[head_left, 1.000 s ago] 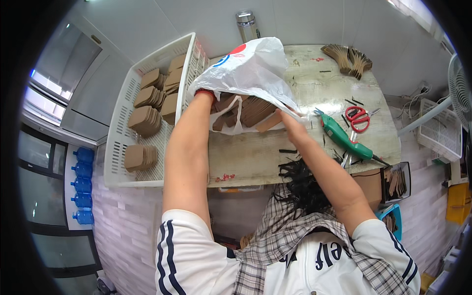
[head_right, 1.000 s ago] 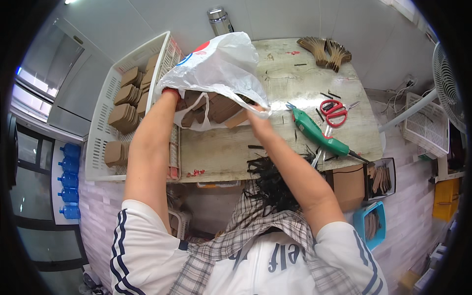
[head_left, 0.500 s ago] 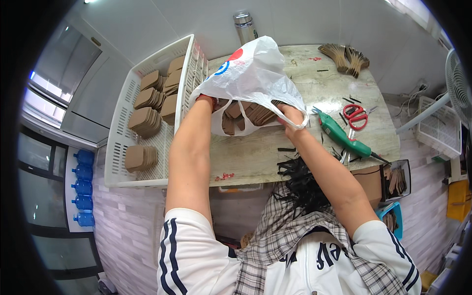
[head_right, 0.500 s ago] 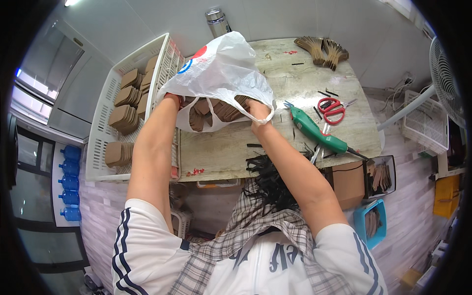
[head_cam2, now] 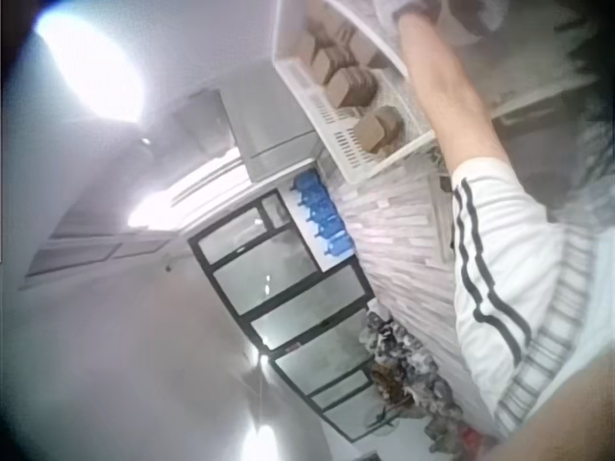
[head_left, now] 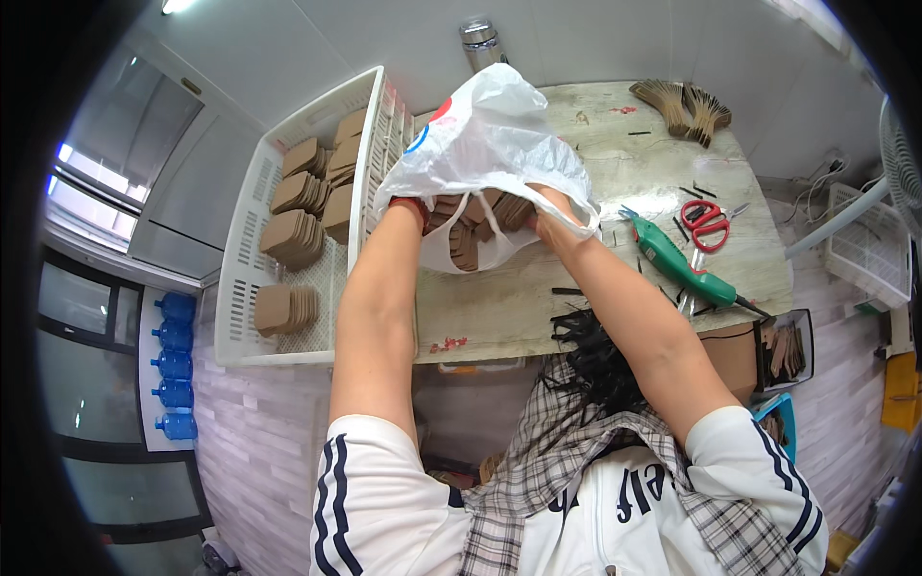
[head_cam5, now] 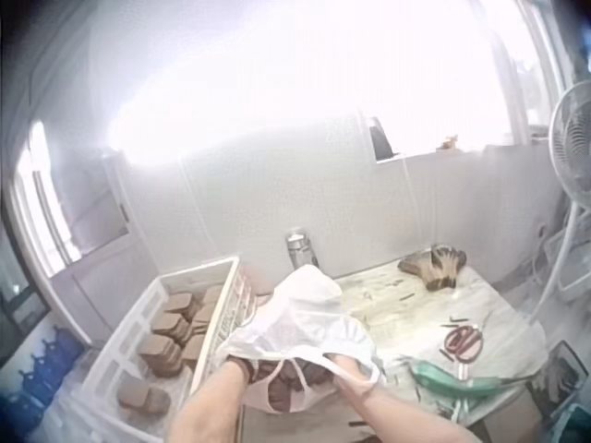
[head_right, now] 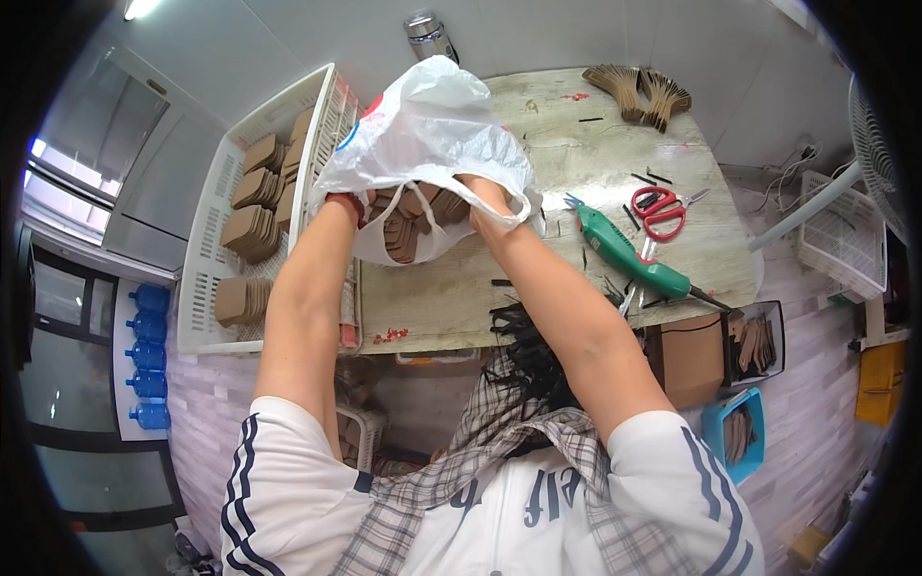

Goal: The person uses a green rotary tool to trim the edges of small brown cardboard pieces. They handle the pieces one at a time, place trimmed items into a plastic bag, and occasionally move a blue bin to access more materials.

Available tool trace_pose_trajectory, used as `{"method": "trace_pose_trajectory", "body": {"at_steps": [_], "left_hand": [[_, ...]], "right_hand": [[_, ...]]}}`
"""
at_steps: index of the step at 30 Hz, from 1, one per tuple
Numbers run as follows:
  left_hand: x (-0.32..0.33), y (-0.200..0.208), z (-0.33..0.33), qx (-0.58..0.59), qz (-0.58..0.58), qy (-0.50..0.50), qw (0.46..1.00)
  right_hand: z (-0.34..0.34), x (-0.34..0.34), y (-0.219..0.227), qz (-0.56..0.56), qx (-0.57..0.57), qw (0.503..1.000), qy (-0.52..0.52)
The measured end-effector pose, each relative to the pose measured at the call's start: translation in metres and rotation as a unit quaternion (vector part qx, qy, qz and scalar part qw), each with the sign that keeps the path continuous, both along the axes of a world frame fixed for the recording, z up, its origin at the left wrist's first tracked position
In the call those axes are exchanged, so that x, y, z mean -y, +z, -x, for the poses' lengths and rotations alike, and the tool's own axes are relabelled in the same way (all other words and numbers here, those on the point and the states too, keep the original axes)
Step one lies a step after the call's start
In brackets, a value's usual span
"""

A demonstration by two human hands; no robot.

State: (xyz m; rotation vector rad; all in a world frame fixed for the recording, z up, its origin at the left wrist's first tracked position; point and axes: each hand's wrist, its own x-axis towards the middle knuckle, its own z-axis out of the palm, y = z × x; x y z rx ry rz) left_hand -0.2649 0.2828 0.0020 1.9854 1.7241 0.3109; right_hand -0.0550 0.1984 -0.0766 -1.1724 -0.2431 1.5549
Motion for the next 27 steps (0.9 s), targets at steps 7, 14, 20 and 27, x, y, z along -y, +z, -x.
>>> {"method": "trace_pose_trajectory", "body": {"at_steps": [7, 14, 20, 27], "left_hand": [[0.008, -0.017, -0.007, 0.047, 0.011, 0.008, 0.999], [0.006, -0.027, -0.011, 0.102, 0.017, 0.019, 0.994], [-0.008, -0.03, -0.019, 0.178, 0.029, 0.031, 0.983], [-0.037, -0.026, -0.012, 0.335, 0.087, 0.069, 0.936]], "right_hand": [[0.008, -0.022, -0.01, -0.042, 0.087, 0.995, 0.016], [0.01, -0.049, 0.008, -0.042, 0.049, 0.998, 0.025], [0.005, -0.062, 0.014, -0.049, 0.036, 0.998, 0.034], [-0.027, -0.052, 0.021, -0.053, -0.015, 0.996, 0.074]]}}
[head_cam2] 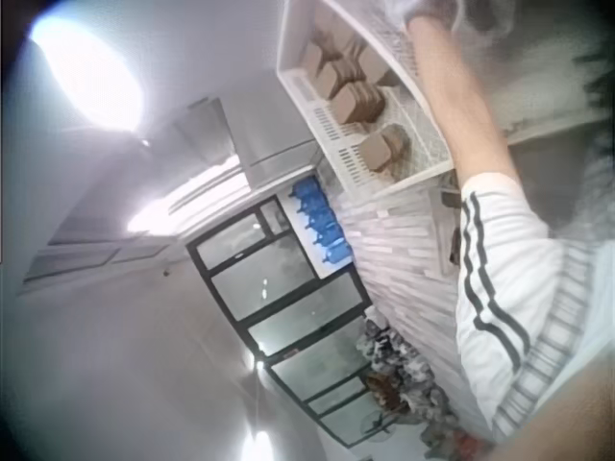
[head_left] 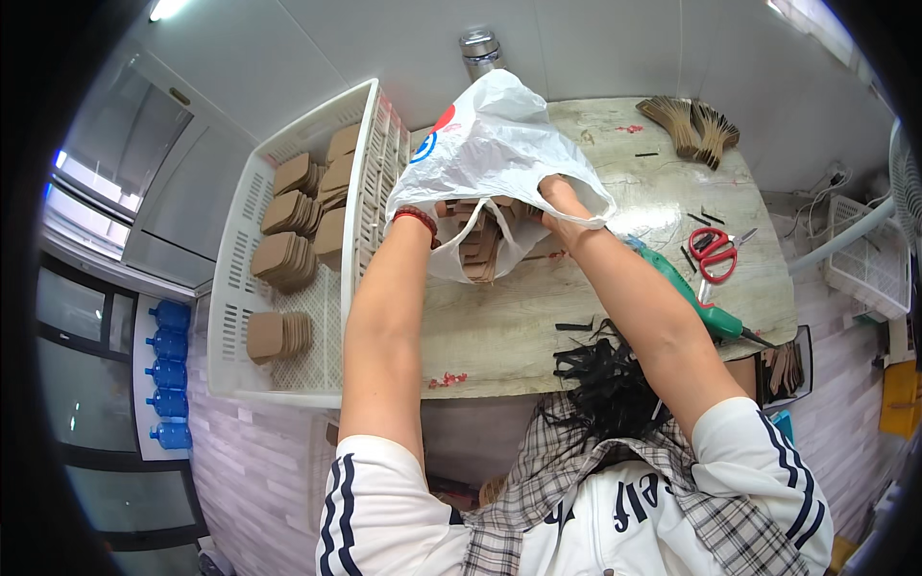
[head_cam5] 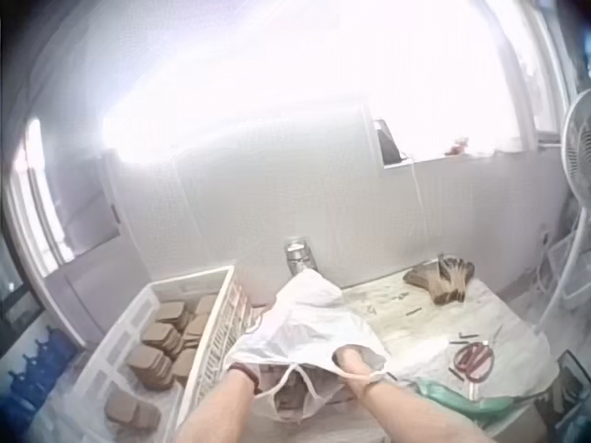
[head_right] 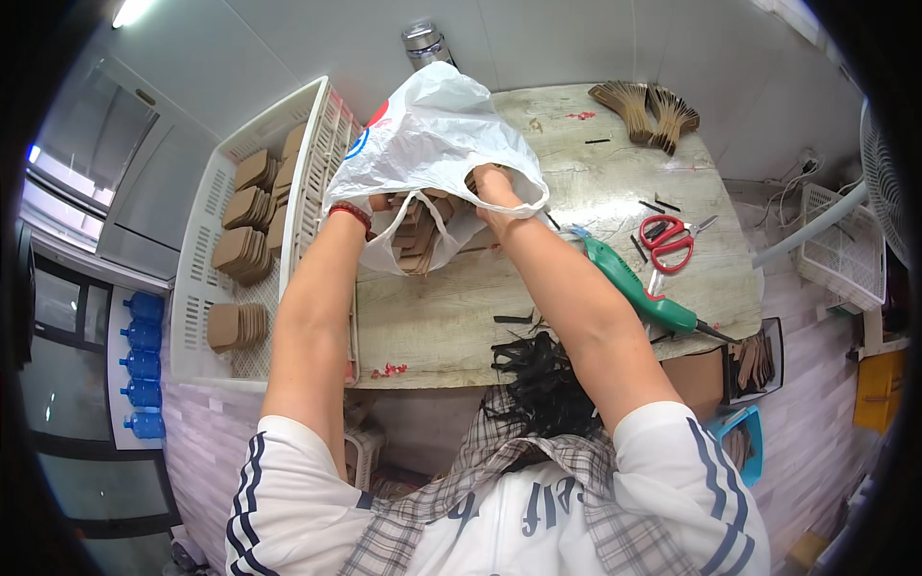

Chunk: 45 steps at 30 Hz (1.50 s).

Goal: The person uses a green rotary tool to trim the edges of small brown cardboard pieces. They handle the pieces one at a time, place trimmed items into a plastic bag, and occasionally move a blue bin to access more materials.

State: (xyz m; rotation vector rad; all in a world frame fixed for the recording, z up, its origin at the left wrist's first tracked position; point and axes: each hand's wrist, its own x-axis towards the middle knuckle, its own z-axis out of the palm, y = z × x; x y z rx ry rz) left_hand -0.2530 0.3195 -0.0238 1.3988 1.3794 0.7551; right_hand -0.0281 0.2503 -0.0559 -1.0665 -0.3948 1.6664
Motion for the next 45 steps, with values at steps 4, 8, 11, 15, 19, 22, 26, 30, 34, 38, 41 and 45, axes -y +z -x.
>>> {"method": "trace_pose_trajectory", "body": {"at_steps": [4, 8, 11, 15, 19, 22, 26, 30, 34, 38, 41, 45], "left_hand": [[-0.01, -0.001, -0.015, 0.048, 0.016, 0.005, 0.999], [-0.017, -0.001, -0.027, 0.078, 0.025, 0.01, 0.997], [-0.016, -0.005, -0.035, 0.097, 0.028, 0.011, 0.995], [-0.014, -0.008, -0.038, 0.122, 0.034, 0.018, 0.992], [-0.013, -0.009, -0.039, 0.147, 0.038, 0.023, 0.988], [-0.016, 0.0, -0.048, 0.172, 0.035, 0.015, 0.984], [-0.011, -0.005, -0.039, 0.219, 0.041, 0.03, 0.974], [-0.008, 0.019, -0.066, 0.302, 0.039, -0.006, 0.953], [0.019, 0.018, -0.065, 0.408, 0.044, 0.012, 0.912], [0.046, 0.026, -0.106, 0.485, 0.042, 0.04, 0.873], [0.109, 0.061, -0.149, 0.434, 0.044, 0.133, 0.89], [0.152, 0.014, -0.153, 0.421, 0.09, 0.223, 0.875]], "right_hand": [[0.004, -0.016, -0.011, 0.032, -0.068, 0.996, -0.051], [0.01, -0.033, -0.025, 0.056, -0.123, 0.987, -0.089], [0.022, -0.041, -0.019, 0.036, -0.087, 0.993, -0.077], [0.026, -0.036, -0.006, 0.008, -0.023, 0.999, -0.033], [0.027, -0.032, 0.013, -0.015, 0.042, 0.999, 0.008], [0.022, -0.044, 0.018, -0.044, 0.019, 0.999, 0.008], [0.029, -0.038, 0.04, 0.017, 0.001, 0.999, -0.03], [-0.015, -0.061, 0.02, -0.021, -0.003, 0.998, -0.063], [-0.005, -0.002, 0.082, -0.03, 0.041, 0.999, -0.001], [-0.022, 0.009, 0.088, -0.063, 0.056, 0.996, 0.026], [-0.066, 0.013, 0.064, -0.117, 0.048, 0.986, 0.107], [-0.057, 0.073, 0.112, 0.034, 0.166, 0.96, 0.225]]}}
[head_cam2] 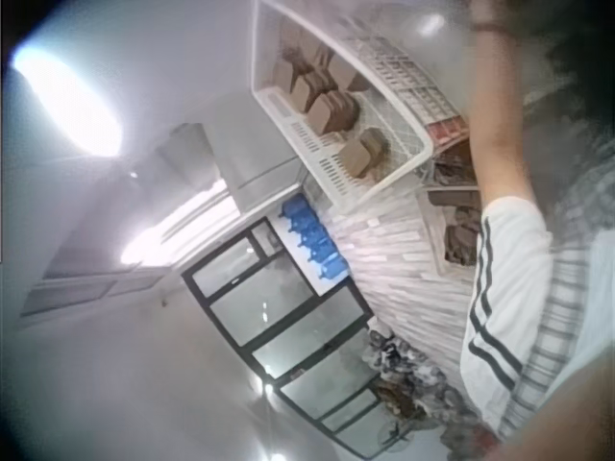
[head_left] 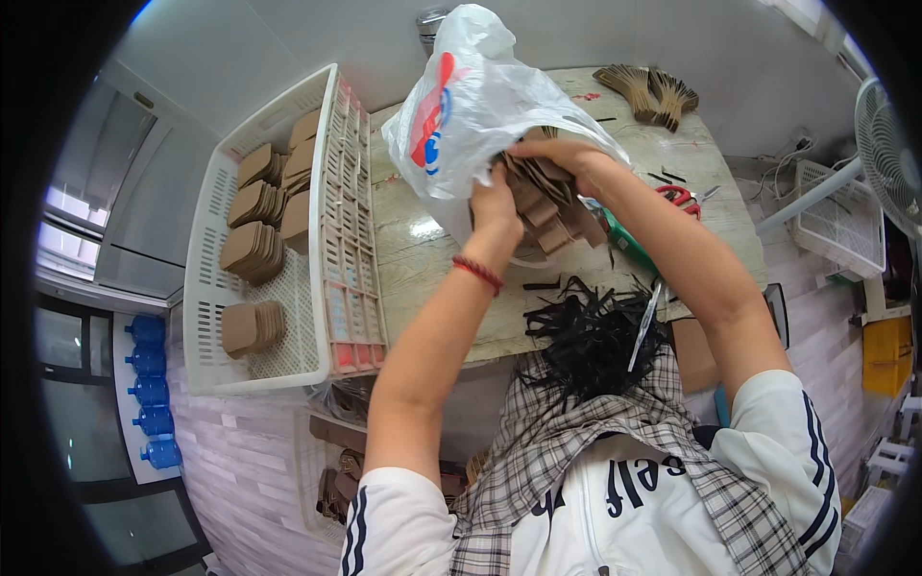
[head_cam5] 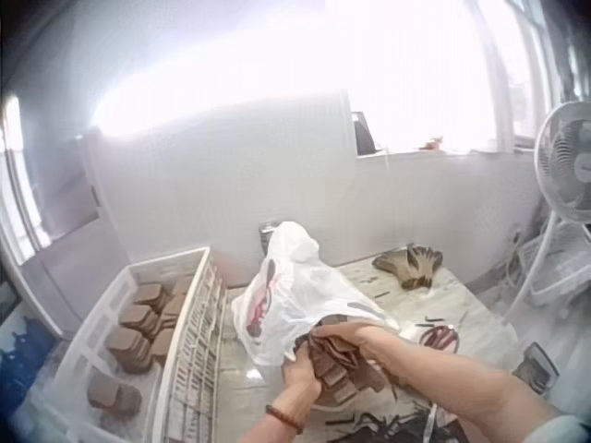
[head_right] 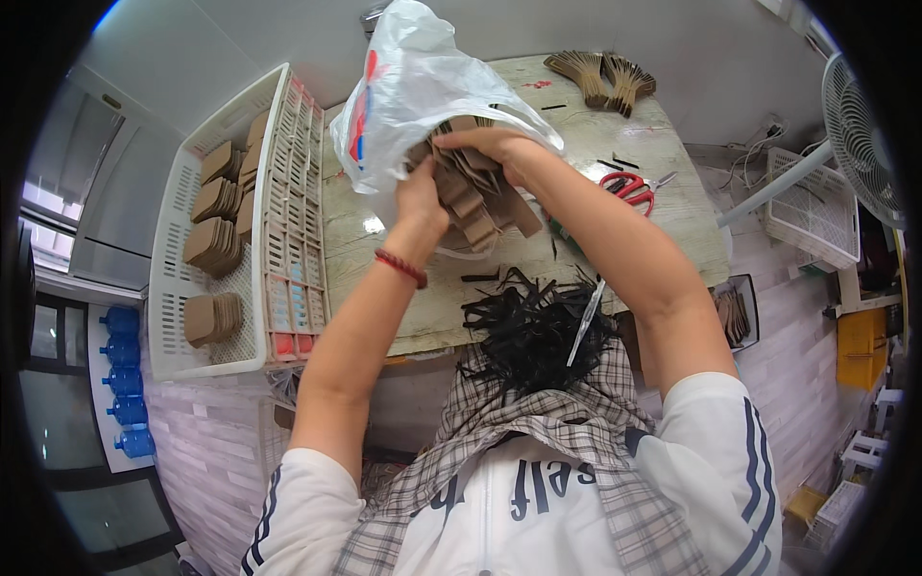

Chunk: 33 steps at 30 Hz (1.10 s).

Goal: The person uses a green rotary tool to trim the edges of small brown cardboard pieces. They handle the pieces one at a time, place trimmed items into a plastic bag, and occasionally move a blue bin to access more materials.

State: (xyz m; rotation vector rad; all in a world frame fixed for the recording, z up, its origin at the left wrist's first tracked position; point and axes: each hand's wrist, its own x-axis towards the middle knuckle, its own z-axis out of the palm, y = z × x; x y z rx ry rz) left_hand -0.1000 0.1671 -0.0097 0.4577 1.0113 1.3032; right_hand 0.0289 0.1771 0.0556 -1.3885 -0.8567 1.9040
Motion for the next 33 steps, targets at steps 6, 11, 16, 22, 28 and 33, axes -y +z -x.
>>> {"method": "trace_pose_trajectory", "body": {"at_steps": [6, 11, 16, 22, 28, 33], "left_hand": [[0.055, -0.052, -0.034, -0.079, -0.047, 0.069, 0.993], [0.053, -0.071, -0.033, -0.319, -0.042, 0.023, 0.946], [0.044, -0.086, -0.007, -0.369, -0.118, -0.033, 0.922], [0.019, -0.021, 0.064, -0.341, -0.236, -0.353, 0.839], [-0.041, -0.043, 0.129, -0.592, -0.191, -0.42, 0.66], [-0.076, -0.038, 0.132, -0.549, -0.169, -0.309, 0.758]], "right_hand": [[-0.018, 0.047, -0.042, -0.027, 0.057, 0.993, -0.095], [-0.021, 0.037, -0.09, -0.077, -0.002, 0.993, -0.086], [-0.002, 0.038, -0.091, -0.201, 0.034, 0.96, -0.191], [-0.016, 0.028, -0.1, -0.139, 0.038, 0.981, -0.132], [-0.018, 0.014, -0.104, -0.121, 0.179, 0.976, -0.034], [-0.032, 0.001, -0.1, -0.141, 0.285, 0.944, 0.087]]}}
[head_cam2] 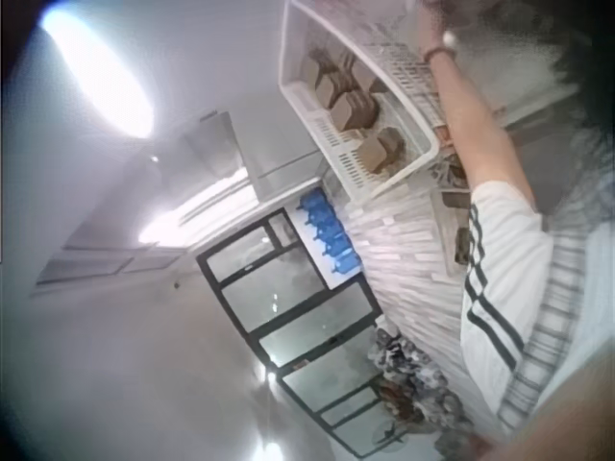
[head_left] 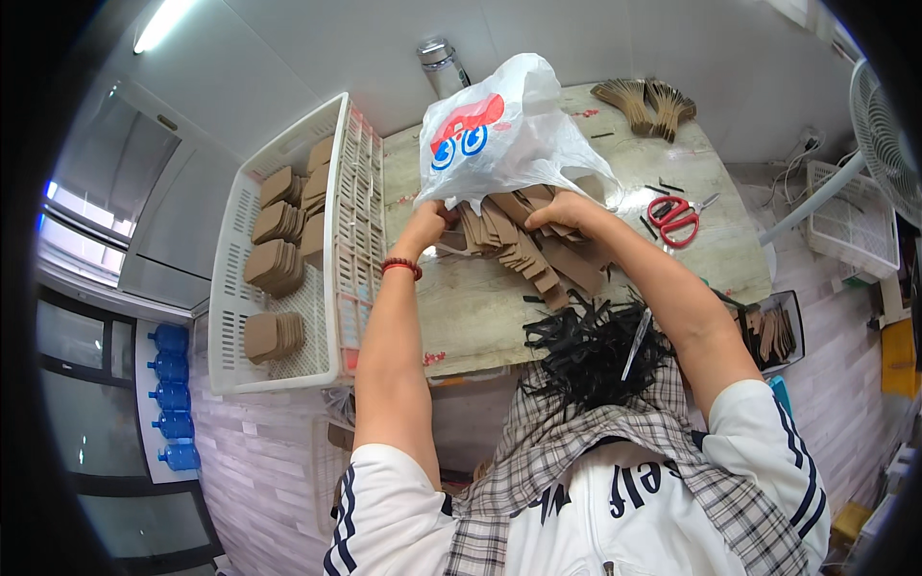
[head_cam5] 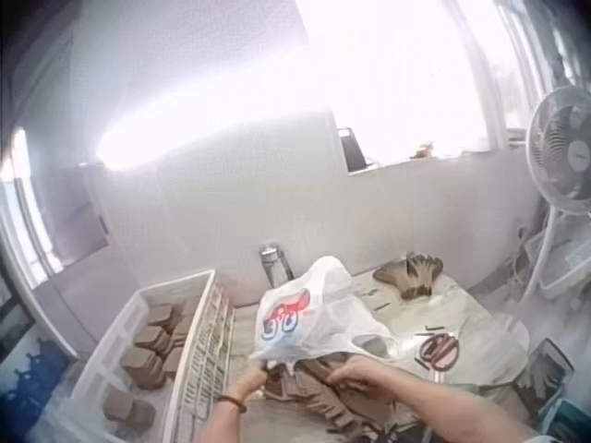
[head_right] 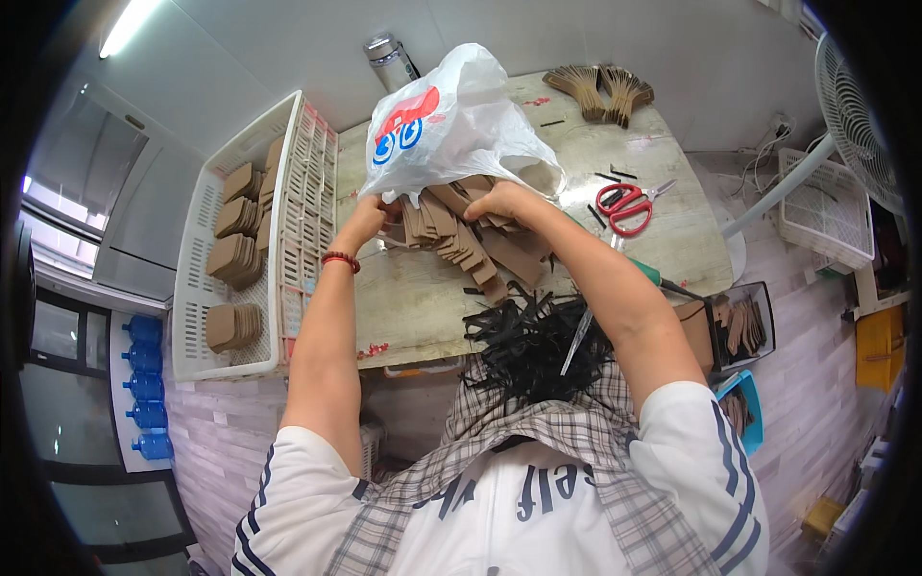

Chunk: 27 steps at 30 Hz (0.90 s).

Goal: The person uses a green rotary tool to trim the edges of small brown cardboard pieces. They handle the pieces one at a time, place trimmed items into a plastic bag, and occasionally move a blue bin to access more materials.

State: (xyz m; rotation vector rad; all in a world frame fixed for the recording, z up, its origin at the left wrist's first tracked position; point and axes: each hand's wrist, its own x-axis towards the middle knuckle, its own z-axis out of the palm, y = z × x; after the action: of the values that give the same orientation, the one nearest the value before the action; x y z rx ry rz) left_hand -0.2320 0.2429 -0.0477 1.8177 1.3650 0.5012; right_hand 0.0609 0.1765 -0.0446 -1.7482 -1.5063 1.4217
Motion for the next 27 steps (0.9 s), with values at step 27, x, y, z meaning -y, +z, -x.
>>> {"method": "trace_pose_trajectory", "body": {"at_steps": [27], "left_hand": [[-0.03, 0.019, -0.047, -0.012, -0.209, 0.032, 0.977]], "right_hand": [[-0.039, 0.001, 0.076, -0.194, 0.131, 0.968, -0.094]]}}
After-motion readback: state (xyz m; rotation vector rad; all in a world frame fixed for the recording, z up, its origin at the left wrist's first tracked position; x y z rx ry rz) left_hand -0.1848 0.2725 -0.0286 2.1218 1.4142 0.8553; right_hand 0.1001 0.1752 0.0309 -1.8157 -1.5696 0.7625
